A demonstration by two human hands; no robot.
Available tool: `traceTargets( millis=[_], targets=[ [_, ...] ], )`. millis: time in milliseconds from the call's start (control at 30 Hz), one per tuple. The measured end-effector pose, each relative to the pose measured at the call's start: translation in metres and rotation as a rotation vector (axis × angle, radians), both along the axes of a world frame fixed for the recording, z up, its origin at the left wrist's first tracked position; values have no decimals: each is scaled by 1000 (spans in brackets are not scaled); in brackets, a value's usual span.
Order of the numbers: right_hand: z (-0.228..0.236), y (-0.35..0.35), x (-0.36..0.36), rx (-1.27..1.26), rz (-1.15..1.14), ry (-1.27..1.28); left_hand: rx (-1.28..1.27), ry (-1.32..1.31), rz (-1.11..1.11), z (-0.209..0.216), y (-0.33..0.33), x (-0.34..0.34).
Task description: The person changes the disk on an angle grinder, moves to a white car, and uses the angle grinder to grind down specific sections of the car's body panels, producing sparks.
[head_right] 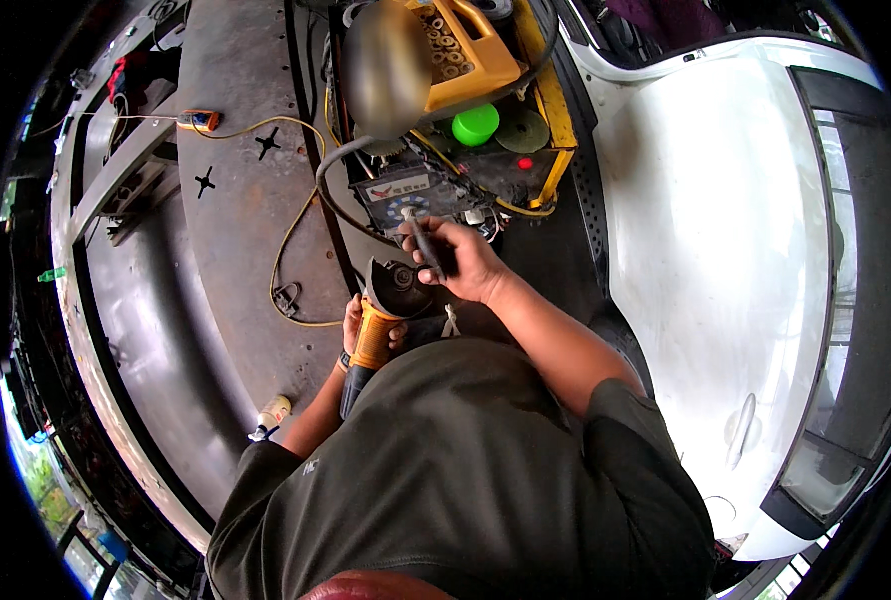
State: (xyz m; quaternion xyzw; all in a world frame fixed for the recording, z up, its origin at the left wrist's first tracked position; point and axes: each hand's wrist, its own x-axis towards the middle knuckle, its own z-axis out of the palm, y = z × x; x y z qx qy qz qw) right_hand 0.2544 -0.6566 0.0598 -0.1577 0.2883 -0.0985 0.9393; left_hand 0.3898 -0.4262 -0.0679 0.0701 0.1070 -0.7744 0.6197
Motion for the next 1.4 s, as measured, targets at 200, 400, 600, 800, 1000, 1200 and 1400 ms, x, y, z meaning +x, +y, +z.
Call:
traceTargets(
  millis=[200,400,600,800,1000,1200,1400],
  targets=[
    [-32,-14,10,154,-27,-13,23,-3,50,-4,9,0],
    [-37,-30,49,251,-195,62,-5,-118,88,2,16,8],
    [-14,-31,79,196,-376,293,33,-154,184,-1,31,5],
    [-22,-36,78,74,-393,246,144,-146,226,4,37,3],
    [-17,-38,76,6,-447,198,115,-104,200,3,42,3],
    [-22,-38,98,-6,-585,175,95,-94,192,-2,43,2],
    [-26,-31,100,-40,-489,400,187,-94,196,19,36,-2]
  ],
)
